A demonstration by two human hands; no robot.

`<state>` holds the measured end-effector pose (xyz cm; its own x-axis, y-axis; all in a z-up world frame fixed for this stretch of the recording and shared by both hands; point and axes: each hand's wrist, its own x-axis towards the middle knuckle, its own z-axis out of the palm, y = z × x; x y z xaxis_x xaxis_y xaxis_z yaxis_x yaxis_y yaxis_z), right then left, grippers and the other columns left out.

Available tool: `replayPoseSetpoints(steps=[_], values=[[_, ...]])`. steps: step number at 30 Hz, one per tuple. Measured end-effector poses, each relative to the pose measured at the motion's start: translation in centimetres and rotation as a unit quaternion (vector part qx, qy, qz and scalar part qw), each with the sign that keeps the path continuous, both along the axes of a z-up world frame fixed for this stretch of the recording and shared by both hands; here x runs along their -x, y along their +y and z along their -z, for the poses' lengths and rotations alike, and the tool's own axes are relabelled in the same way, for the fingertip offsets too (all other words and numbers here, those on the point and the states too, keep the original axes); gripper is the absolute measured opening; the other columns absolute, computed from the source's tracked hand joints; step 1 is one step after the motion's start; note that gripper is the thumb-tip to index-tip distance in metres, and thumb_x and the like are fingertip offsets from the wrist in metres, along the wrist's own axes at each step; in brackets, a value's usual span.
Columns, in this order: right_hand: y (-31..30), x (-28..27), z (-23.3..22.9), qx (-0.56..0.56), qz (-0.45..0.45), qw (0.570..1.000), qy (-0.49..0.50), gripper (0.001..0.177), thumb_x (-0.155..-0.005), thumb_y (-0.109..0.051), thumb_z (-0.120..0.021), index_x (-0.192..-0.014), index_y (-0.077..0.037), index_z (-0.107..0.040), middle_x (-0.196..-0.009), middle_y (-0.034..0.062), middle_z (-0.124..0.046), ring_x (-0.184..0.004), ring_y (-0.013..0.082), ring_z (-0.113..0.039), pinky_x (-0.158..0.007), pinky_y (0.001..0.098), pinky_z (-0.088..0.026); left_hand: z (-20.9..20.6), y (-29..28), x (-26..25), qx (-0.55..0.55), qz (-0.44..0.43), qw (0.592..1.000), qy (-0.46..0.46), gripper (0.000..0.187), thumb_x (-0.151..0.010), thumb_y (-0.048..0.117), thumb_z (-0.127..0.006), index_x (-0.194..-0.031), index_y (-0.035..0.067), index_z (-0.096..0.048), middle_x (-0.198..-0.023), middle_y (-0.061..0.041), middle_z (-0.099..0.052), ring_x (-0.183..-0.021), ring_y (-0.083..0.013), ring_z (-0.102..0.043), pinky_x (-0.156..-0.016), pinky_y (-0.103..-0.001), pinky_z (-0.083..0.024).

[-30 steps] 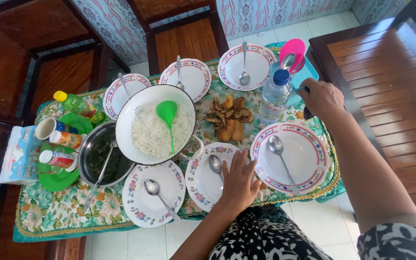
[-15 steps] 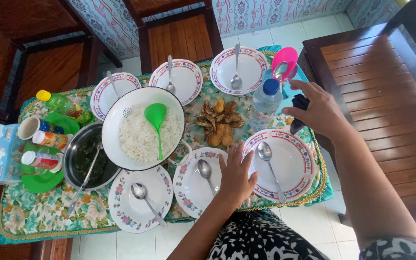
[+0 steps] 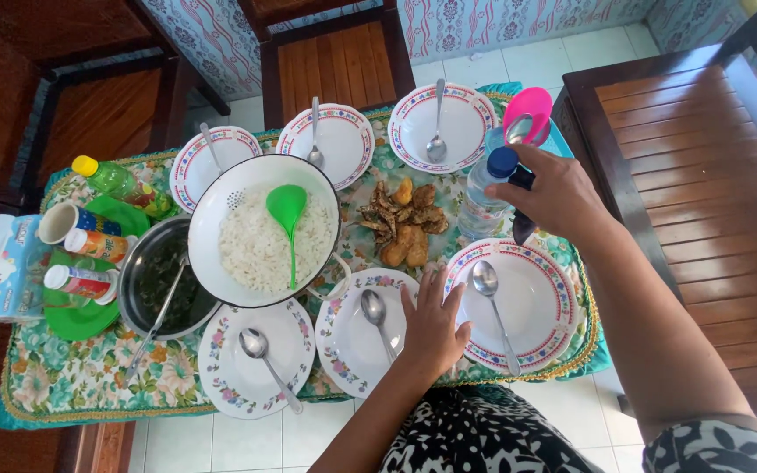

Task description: The person sets a dining table for a meal by arranging plates, bowls, and spoons around a central serving bowl of rice and a pot of soup. They also place a plate of fried food on the table and adjust the positions of several items to complete the table setting.

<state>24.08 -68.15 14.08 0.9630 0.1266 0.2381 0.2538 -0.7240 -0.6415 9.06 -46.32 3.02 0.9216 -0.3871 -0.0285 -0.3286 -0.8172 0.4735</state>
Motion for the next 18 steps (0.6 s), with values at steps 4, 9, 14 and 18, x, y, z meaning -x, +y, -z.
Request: replayPoseSetpoints(steps=[4, 9, 14, 18], values=[[0.2, 0.1, -0.4, 0.049, 0.056, 0.996, 0.043, 0.061, -0.081, -0.057, -0.082, -0.130, -0.024, -0.069, -0.116, 0.0098, -0.073, -0.110, 0.0412, -0.066, -0.091, 0.0552, -0.051, 0.2, 0.0, -0.1, 0.004, 0.001, 1.000, 0.006, 0.060, -0.092, 0.026, -0.070, -0.147, 0.007, -0.052, -0.159, -0.030, -0.036, -0.152, -0.0485, -0.026, -0.110, -0.082, -0.016], [0.2, 0.5, -0.5, 0.053, 0.066, 0.995, 0.058, 0.058, -0.080, -0.053, -0.083, -0.130, -0.029, -0.068, -0.116, 0.0064, -0.073, -0.111, 0.0390, -0.066, -0.092, 0.0532, -0.051, 0.4, 0.1, 0.3, 0.003, -0.001, 1.000, -0.004, 0.061, -0.092, 0.026, -0.072, -0.146, 0.008, -0.052, -0.158, -0.029, -0.037, -0.152, -0.0476, -0.028, -0.111, -0.081, -0.016], [-0.5, -0.5, 0.8, 0.006, 0.041, 0.998, 0.052, 0.061, -0.078, -0.051, -0.086, -0.130, -0.025, -0.068, -0.112, 0.0072, -0.074, -0.110, 0.0381, -0.067, -0.092, 0.0525, -0.052, 0.4, 0.1, 0.1, -0.001, -0.005, 1.000, -0.007, 0.060, -0.091, 0.027, -0.073, -0.145, 0.008, -0.054, -0.157, -0.029, -0.039, -0.151, -0.0471, -0.030, -0.112, -0.080, -0.018], [-0.3, 0.2, -0.4, 0.025, 0.032, 0.997, 0.058, 0.061, -0.081, -0.049, -0.083, -0.133, -0.021, -0.067, -0.117, 0.0140, -0.073, -0.113, 0.0434, -0.065, -0.095, 0.0562, -0.050, 0.5, 0.2, 0.3, 0.003, 0.006, 1.000, 0.016, 0.063, -0.093, 0.027, -0.070, -0.148, 0.006, -0.049, -0.160, -0.030, -0.033, -0.152, -0.0481, -0.025, -0.111, -0.082, -0.015]])
